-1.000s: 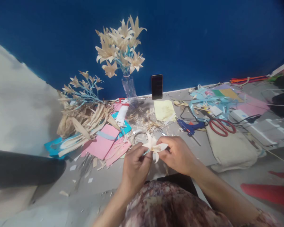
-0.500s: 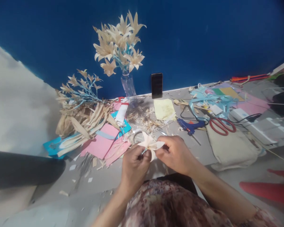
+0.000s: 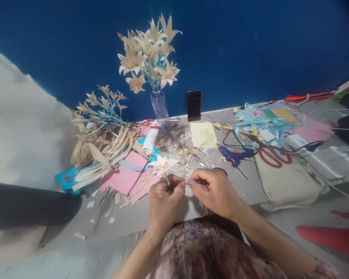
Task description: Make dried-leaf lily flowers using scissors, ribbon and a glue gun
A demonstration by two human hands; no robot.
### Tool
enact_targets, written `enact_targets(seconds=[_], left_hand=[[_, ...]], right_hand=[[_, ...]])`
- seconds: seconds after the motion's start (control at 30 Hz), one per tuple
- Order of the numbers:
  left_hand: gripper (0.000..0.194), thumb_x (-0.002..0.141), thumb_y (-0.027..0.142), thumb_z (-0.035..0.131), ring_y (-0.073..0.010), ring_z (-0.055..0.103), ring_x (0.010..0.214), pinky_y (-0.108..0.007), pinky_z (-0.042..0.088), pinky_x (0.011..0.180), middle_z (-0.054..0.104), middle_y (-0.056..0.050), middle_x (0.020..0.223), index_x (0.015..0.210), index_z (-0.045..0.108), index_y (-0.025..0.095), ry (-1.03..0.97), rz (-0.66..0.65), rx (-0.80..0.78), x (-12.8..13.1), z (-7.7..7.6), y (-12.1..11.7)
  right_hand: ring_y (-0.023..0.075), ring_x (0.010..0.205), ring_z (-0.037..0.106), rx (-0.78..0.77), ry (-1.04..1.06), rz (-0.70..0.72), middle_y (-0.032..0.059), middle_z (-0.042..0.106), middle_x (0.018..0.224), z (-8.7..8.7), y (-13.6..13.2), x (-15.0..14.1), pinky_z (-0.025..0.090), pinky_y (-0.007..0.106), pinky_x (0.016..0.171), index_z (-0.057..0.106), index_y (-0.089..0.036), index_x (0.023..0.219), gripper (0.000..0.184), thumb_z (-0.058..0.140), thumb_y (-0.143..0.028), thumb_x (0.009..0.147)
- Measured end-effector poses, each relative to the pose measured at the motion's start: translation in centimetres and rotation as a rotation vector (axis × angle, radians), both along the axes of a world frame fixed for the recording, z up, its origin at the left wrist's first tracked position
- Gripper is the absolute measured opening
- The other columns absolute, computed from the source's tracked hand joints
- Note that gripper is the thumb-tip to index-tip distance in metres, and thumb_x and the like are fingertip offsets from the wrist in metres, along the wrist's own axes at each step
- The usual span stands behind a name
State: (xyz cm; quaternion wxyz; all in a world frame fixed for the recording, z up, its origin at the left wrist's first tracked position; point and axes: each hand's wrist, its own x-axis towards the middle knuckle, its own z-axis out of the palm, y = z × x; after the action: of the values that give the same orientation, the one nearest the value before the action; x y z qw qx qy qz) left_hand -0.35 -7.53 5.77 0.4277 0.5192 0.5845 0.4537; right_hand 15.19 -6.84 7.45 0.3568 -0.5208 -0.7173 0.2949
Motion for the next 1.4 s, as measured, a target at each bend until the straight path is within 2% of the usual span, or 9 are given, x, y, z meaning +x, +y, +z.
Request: enact_targets(seconds=[0.07, 0.2, 0.53, 0.9, 1.0, 1.1, 1.23, 1.3, 1.4], left_hand=[[0.017, 0.075, 0.026, 0.064, -0.0087, 0.040, 0.047, -0.021, 0.034, 0.048, 0.052, 0.005, 0.050, 0.062, 0.065, 0.017, 0.003, 0.020, 0.009, 0.1, -0.1, 0.0], [0.013, 0.074, 0.021, 0.064, -0.0106, 0.050, 0.054, -0.021, 0.041, 0.055, 0.062, 0.003, 0.056, 0.063, 0.069, 0.017, 0.014, 0.046, 0.069, 0.5, -0.2, -0.1], [0.016, 0.076, 0.019, 0.062, -0.0156, 0.064, 0.065, -0.023, 0.050, 0.062, 0.075, -0.001, 0.067, 0.070, 0.077, 0.019, -0.017, -0.002, 0.084, 0.6, 0.1, 0.0], [0.018, 0.075, 0.026, 0.069, -0.0161, 0.059, 0.059, -0.025, 0.048, 0.058, 0.063, -0.001, 0.056, 0.060, 0.069, 0.018, 0.060, 0.048, 0.160, 0.9, -1.5, -0.6], [0.023, 0.075, 0.028, 0.069, -0.0149, 0.056, 0.057, -0.024, 0.046, 0.056, 0.059, 0.000, 0.053, 0.055, 0.064, 0.018, 0.044, 0.061, 0.149, 1.0, -1.7, -0.1], [0.030, 0.075, 0.029, 0.068, -0.0126, 0.048, 0.052, -0.023, 0.039, 0.051, 0.052, 0.002, 0.049, 0.050, 0.057, 0.018, 0.072, 0.073, 0.146, 1.0, -1.4, 0.8], [0.036, 0.079, 0.024, 0.061, -0.0101, 0.035, 0.048, -0.023, 0.031, 0.048, 0.040, 0.004, 0.047, 0.046, 0.048, 0.019, 0.206, 0.074, 0.233, 1.4, -0.4, 2.1], [0.034, 0.078, 0.021, 0.060, -0.0104, 0.037, 0.050, -0.023, 0.032, 0.050, 0.042, 0.004, 0.050, 0.047, 0.048, 0.019, 0.221, 0.058, 0.275, 1.7, 0.0, 2.7], [0.023, 0.077, 0.019, 0.060, -0.0123, 0.046, 0.054, -0.024, 0.037, 0.053, 0.053, 0.002, 0.056, 0.055, 0.058, 0.018, 0.183, 0.033, 0.282, 2.0, 0.0, 3.4]], right_hand=[[0.0126, 0.054, 0.050, -0.003, 0.016, -0.011, -0.0016, 0.059, 0.058, 0.0, -0.1, 0.1, 0.035, 0.024, 0.056, 0.062, -0.020, 0.067, 0.016, 0.056, -0.022, 0.083], [0.0136, 0.056, 0.053, -0.012, 0.022, -0.008, -0.0003, 0.065, 0.063, -0.1, -0.2, 0.1, 0.036, 0.025, 0.057, 0.066, -0.020, 0.074, 0.011, 0.058, -0.021, 0.082], [0.0122, 0.054, 0.053, 0.146, -0.095, -0.067, 0.0006, 0.067, 0.062, -0.8, -0.2, -0.3, 0.034, 0.025, 0.057, 0.065, -0.019, 0.071, 0.013, 0.057, -0.015, 0.081], [0.0109, 0.051, 0.050, 0.186, -0.026, -0.130, -0.0015, 0.061, 0.056, -1.3, -0.1, -0.6, 0.032, 0.023, 0.054, 0.058, -0.019, 0.061, 0.016, 0.055, -0.016, 0.076], [0.0107, 0.051, 0.050, 0.134, 0.021, -0.135, -0.0022, 0.060, 0.056, -1.5, 0.2, -0.6, 0.033, 0.022, 0.054, 0.059, -0.019, 0.063, 0.014, 0.056, -0.017, 0.077], [0.0114, 0.052, 0.052, 0.089, 0.016, -0.132, -0.0016, 0.063, 0.058, -1.5, 0.8, -0.4, 0.036, 0.022, 0.056, 0.064, -0.019, 0.069, 0.015, 0.056, -0.019, 0.082], [0.0129, 0.056, 0.055, 0.097, -0.013, -0.110, 0.0005, 0.067, 0.063, -1.2, 2.2, 0.0, 0.035, 0.023, 0.057, 0.066, -0.019, 0.070, 0.019, 0.055, -0.020, 0.086], [0.0139, 0.059, 0.057, 0.084, -0.006, -0.095, 0.0016, 0.069, 0.067, -1.0, 3.0, 0.2, 0.036, 0.024, 0.058, 0.066, -0.019, 0.071, 0.018, 0.054, -0.018, 0.084], [0.0146, 0.062, 0.059, 0.031, 0.053, -0.093, 0.0017, 0.070, 0.069, -1.0, 4.2, 0.3, 0.038, 0.024, 0.060, 0.068, -0.019, 0.073, 0.015, 0.054, -0.016, 0.080]])
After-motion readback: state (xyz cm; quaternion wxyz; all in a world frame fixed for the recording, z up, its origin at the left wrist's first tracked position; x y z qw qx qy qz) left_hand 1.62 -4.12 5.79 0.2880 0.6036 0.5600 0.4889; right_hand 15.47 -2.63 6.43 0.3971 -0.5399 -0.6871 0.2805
